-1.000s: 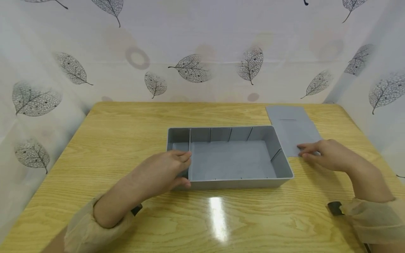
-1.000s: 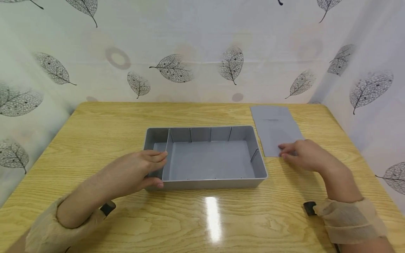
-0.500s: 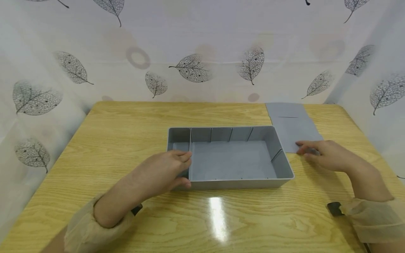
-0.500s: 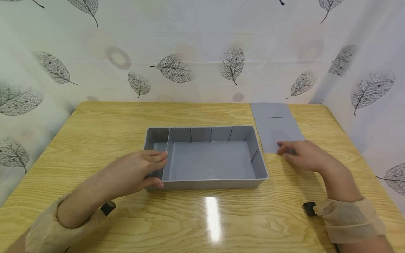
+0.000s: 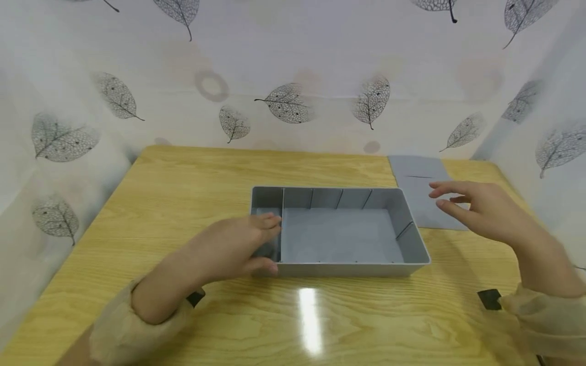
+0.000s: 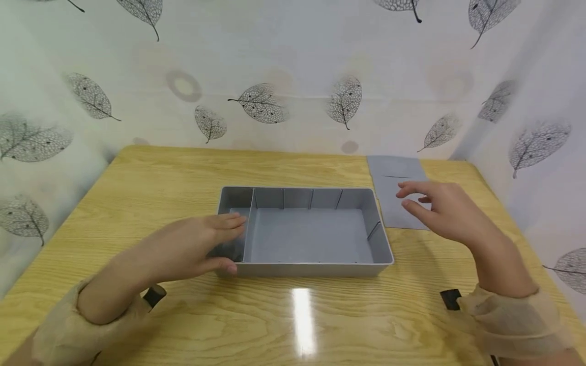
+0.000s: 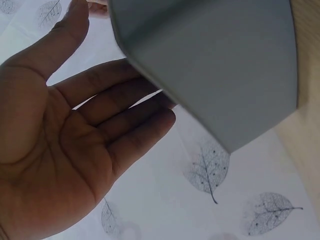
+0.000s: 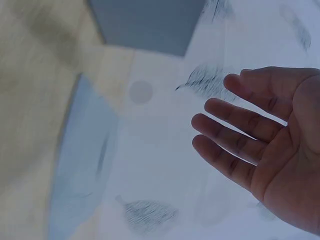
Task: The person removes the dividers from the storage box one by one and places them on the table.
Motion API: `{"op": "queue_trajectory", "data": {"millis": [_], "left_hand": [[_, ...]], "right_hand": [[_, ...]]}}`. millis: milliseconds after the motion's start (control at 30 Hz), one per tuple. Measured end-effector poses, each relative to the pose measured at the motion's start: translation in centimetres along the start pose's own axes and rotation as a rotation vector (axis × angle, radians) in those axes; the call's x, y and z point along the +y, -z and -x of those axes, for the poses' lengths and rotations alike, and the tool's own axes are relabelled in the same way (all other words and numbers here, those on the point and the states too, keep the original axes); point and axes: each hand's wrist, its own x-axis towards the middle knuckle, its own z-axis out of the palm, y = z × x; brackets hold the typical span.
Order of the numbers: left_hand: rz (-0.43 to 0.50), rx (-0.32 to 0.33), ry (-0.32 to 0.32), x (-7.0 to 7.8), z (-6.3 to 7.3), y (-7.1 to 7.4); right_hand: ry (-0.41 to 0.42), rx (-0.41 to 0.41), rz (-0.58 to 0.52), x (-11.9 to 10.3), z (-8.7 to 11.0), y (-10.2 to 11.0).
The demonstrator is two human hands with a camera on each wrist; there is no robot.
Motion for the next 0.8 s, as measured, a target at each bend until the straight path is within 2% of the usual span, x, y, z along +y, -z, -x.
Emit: {"op": "queue_trajectory", "data": {"millis": [100,233,367,533,667,800], "left_hand": [[-0.004,-0.008,0.03,-0.6,0.6,0.6],[0.022,-0.03,0.082,-1.6,1.6,1.4],[0.078,-0.053,0.12,-2.5,2.3,1.9],[0.105,-0.048,0.112,-2.9,2.3,1.8],[0.121,-0.06,0.126,-3.0,2.0,1.6],[0.143,-0.045,0.156,-2.8,1.9,1.4]], "right_hand": [[0.101,0.042,0.026,-2.6,-1.7,1.3],[0.203,0.033,0.082,-6.3,-3.9,3.1],[0.21,-0.077,0.07,-10.4,-6.1,4.0],[0.217,-0.237,0.002,-15.0,-8.7,3.4],[0.241,-0.315,-0.019,-18.0,-10.6,2.9],[0.21,-0.395,-0.057,-20.2,-12.5,2.0]]}}
